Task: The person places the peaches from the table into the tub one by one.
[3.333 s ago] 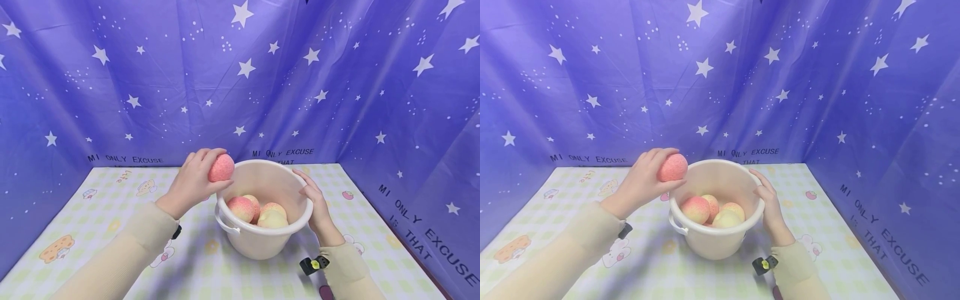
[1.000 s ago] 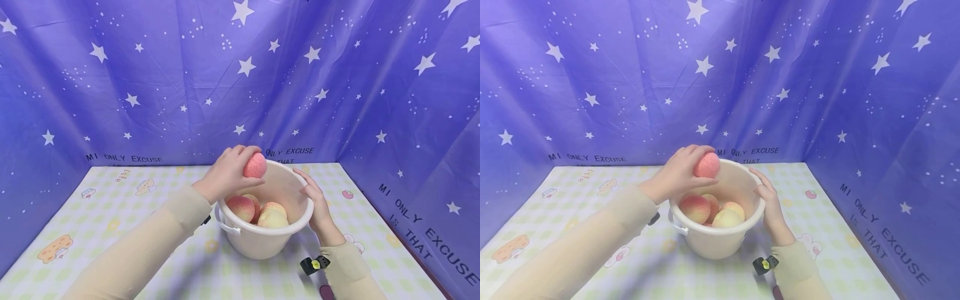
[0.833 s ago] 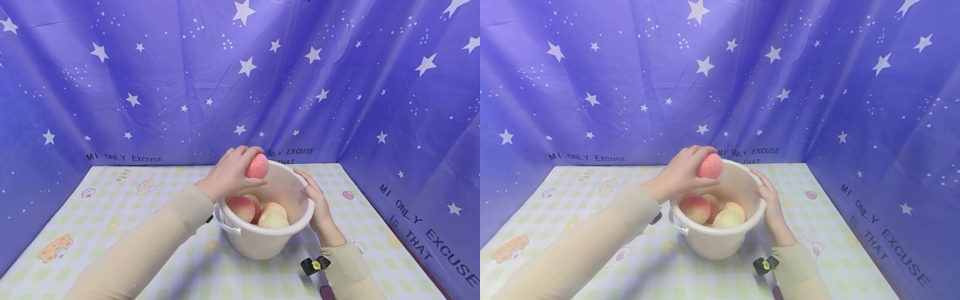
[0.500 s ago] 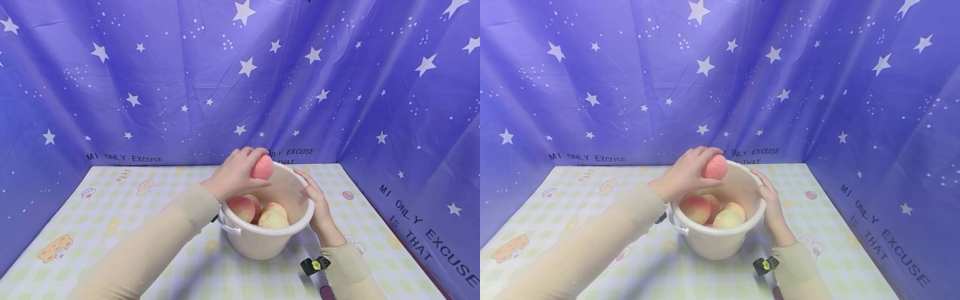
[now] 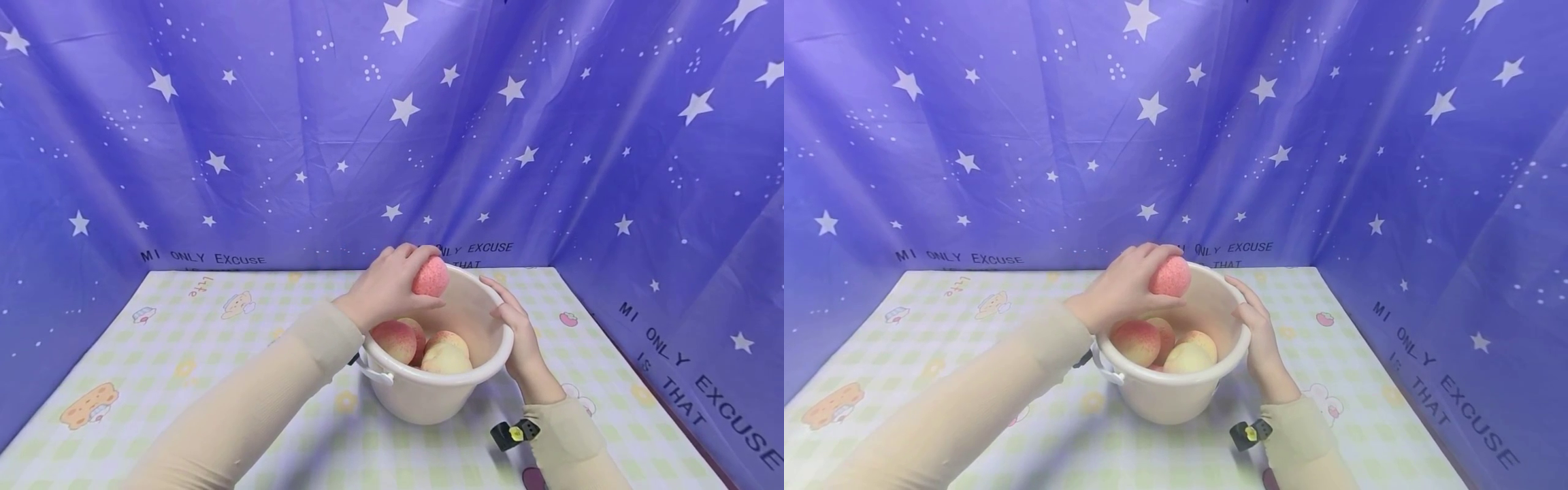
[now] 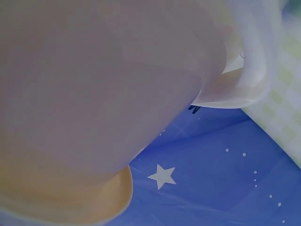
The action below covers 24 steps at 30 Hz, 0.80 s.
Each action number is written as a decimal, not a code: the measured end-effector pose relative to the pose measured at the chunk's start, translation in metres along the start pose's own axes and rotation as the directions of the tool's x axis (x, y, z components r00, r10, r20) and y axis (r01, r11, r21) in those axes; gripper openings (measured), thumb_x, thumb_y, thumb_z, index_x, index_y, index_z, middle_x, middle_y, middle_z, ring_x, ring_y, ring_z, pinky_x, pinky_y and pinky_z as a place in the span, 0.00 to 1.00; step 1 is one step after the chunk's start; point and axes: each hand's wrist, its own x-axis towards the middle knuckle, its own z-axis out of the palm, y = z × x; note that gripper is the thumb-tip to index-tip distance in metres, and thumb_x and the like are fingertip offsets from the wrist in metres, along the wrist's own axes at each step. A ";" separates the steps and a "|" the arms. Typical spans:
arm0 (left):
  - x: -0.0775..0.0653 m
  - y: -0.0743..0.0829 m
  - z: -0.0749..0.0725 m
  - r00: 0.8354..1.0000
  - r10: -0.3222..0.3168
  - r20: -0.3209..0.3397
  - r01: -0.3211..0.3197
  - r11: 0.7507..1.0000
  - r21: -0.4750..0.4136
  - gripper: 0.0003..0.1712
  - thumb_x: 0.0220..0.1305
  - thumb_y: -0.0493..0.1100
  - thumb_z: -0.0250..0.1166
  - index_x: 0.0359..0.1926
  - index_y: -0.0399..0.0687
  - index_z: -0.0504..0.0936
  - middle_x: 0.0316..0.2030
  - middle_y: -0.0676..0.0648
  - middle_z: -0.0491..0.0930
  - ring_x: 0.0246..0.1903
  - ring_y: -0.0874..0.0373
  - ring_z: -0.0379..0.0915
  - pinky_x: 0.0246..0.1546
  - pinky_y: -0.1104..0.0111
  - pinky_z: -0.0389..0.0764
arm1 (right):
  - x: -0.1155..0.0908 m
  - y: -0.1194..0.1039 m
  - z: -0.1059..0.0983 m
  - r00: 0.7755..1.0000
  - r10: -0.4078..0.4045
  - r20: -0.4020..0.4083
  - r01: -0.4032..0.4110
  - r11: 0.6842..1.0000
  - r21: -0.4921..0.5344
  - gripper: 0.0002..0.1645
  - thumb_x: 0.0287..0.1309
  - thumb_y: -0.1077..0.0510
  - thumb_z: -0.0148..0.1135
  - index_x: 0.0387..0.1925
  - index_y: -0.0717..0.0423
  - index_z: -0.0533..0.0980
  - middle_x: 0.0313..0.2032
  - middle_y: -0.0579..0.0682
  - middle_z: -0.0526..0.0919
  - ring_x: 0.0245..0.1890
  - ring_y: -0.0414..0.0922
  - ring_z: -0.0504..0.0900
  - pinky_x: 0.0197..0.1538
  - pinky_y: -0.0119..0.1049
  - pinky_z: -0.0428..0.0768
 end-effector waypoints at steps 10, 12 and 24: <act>-0.001 0.003 0.000 1.000 0.004 0.007 -0.004 1.000 0.016 0.43 0.55 0.62 0.72 0.69 0.60 0.67 0.60 0.45 0.73 0.52 0.49 0.69 0.51 0.58 0.78 | 0.000 0.000 0.000 1.000 0.001 -0.004 -0.001 1.000 0.002 0.41 0.55 0.64 0.33 0.73 0.55 0.57 0.65 0.43 0.65 0.57 0.38 0.70 0.56 0.27 0.71; 0.000 0.003 0.000 1.000 0.009 0.009 -0.010 1.000 0.025 0.43 0.55 0.62 0.72 0.69 0.60 0.67 0.59 0.44 0.74 0.51 0.48 0.69 0.51 0.58 0.78 | 0.000 0.000 0.000 1.000 0.000 -0.004 0.000 1.000 0.002 0.41 0.55 0.64 0.33 0.74 0.55 0.57 0.64 0.42 0.66 0.57 0.38 0.69 0.56 0.27 0.70; -0.002 -0.001 0.000 1.000 0.024 0.020 -0.025 0.998 0.059 0.45 0.57 0.68 0.67 0.71 0.58 0.64 0.61 0.44 0.73 0.55 0.45 0.70 0.59 0.56 0.72 | 0.000 0.001 0.000 1.000 -0.006 -0.005 0.006 1.000 0.003 0.41 0.55 0.64 0.33 0.74 0.55 0.57 0.67 0.44 0.64 0.59 0.38 0.68 0.58 0.26 0.68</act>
